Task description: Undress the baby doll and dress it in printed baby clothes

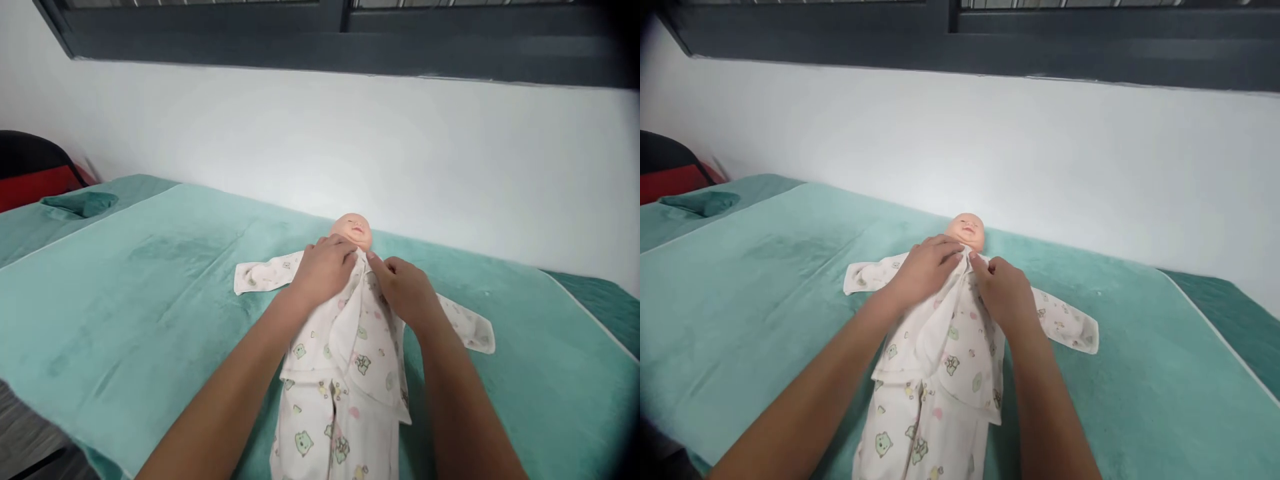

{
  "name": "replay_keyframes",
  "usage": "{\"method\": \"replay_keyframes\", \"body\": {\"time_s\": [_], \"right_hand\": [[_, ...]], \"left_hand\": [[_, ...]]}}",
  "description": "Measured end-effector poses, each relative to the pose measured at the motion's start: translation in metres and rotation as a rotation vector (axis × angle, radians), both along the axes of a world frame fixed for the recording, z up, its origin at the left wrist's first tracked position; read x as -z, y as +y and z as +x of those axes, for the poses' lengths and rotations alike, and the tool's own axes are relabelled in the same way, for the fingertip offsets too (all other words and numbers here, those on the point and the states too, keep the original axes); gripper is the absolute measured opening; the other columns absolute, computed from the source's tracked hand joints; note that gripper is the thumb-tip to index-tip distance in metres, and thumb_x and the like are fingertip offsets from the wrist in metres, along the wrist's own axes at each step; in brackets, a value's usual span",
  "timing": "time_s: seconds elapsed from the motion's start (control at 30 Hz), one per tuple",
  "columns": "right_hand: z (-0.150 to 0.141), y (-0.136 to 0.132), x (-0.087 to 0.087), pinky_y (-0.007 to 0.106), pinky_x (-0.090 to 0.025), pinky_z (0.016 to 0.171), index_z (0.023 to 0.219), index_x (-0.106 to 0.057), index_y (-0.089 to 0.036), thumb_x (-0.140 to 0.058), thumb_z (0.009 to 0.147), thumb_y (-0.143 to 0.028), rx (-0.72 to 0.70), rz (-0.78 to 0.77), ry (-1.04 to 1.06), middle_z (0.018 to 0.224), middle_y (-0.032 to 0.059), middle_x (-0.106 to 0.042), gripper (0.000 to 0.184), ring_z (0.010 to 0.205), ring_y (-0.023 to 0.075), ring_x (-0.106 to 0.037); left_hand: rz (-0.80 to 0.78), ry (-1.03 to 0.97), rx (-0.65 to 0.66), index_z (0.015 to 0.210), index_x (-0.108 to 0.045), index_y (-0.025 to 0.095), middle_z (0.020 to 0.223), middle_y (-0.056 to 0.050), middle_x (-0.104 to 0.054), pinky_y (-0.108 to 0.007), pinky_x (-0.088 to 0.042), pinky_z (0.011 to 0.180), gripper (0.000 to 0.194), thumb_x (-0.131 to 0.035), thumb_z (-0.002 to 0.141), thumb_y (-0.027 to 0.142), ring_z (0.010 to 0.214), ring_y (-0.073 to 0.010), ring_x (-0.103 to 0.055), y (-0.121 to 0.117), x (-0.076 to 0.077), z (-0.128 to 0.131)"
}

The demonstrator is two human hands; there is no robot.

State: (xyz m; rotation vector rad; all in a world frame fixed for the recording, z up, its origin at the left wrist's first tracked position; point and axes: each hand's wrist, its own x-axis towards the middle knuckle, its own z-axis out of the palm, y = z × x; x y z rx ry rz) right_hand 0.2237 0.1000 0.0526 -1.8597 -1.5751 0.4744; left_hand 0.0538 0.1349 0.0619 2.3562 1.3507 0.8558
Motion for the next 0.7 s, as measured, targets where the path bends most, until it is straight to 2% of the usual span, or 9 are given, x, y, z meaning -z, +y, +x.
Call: {"method": "replay_keyframes", "body": {"time_s": [0.07,0.17,0.27,0.33,0.43,0.57,0.7], "right_hand": [[-0.007,0.004,0.003,0.029,-0.027,0.055,0.059,-0.043,-0.024,-0.055,0.086,-0.059,0.019,0.051,0.049,0.056,-0.0019,-0.049,0.046,0.053,0.0150,-0.037],[-0.015,0.006,0.007,0.027,-0.030,0.055,0.064,-0.050,-0.023,-0.058,0.084,-0.050,0.011,0.092,0.180,0.060,-0.0030,-0.051,0.035,0.057,0.0141,-0.040],[-0.018,0.005,0.009,0.026,-0.032,0.056,0.070,-0.057,-0.022,-0.059,0.084,-0.046,0.014,0.125,0.370,0.064,-0.0036,-0.053,0.028,0.059,0.0133,-0.042],[-0.020,0.008,0.008,0.025,-0.035,0.058,0.074,-0.061,-0.021,-0.060,0.083,-0.044,0.033,0.192,0.445,0.067,-0.0029,-0.056,0.024,0.062,0.0135,-0.045],[-0.022,0.020,0.002,0.026,-0.036,0.061,0.072,-0.062,-0.020,-0.061,0.079,-0.038,0.070,0.255,0.462,0.069,-0.0024,-0.059,0.019,0.064,0.0139,-0.047],[-0.028,0.039,-0.005,0.027,-0.036,0.062,0.060,-0.056,-0.020,-0.058,0.076,-0.031,0.079,0.193,0.430,0.064,-0.0031,-0.056,0.019,0.064,0.0141,-0.046],[-0.031,0.037,0.001,0.027,-0.040,0.067,0.072,-0.067,-0.020,-0.060,0.077,-0.033,0.056,0.204,0.415,0.073,-0.0013,-0.065,0.016,0.072,0.0164,-0.054]], "left_hand": [[-0.053,0.009,-0.006,0.095,-0.072,0.025,0.110,-0.006,-0.068,-0.041,-0.043,0.093,0.033,-0.039,0.095,0.025,0.102,-0.0250,-0.057,0.013,-0.002,0.008],[-0.099,-0.113,-0.060,0.098,-0.072,0.024,0.109,-0.008,-0.067,-0.037,-0.046,0.084,0.029,-0.044,0.092,0.024,0.098,-0.0243,-0.059,0.024,0.004,0.011],[-0.114,-0.245,-0.117,0.103,-0.071,0.022,0.111,-0.010,-0.064,-0.036,-0.046,0.087,0.027,-0.049,0.090,0.027,0.102,-0.0240,-0.059,0.027,0.011,0.009],[-0.120,-0.272,-0.127,0.098,-0.073,0.021,0.105,-0.009,-0.064,-0.036,-0.045,0.088,0.025,-0.051,0.090,0.029,0.101,-0.0236,-0.059,0.027,0.014,0.006],[-0.153,-0.275,-0.088,0.084,-0.072,0.020,0.096,-0.008,-0.066,-0.035,-0.046,0.082,0.022,-0.054,0.088,0.033,0.093,-0.0223,-0.060,0.027,0.013,0.005],[-0.239,-0.355,-0.079,0.081,-0.068,0.020,0.092,-0.004,-0.069,-0.032,-0.045,0.073,0.017,-0.058,0.085,0.034,0.081,-0.0187,-0.060,0.030,0.010,0.005],[-0.276,-0.446,-0.052,0.079,-0.068,0.020,0.087,-0.002,-0.071,-0.030,-0.044,0.069,0.017,-0.058,0.085,0.033,0.077,-0.0170,-0.059,0.031,0.012,0.004]]}}
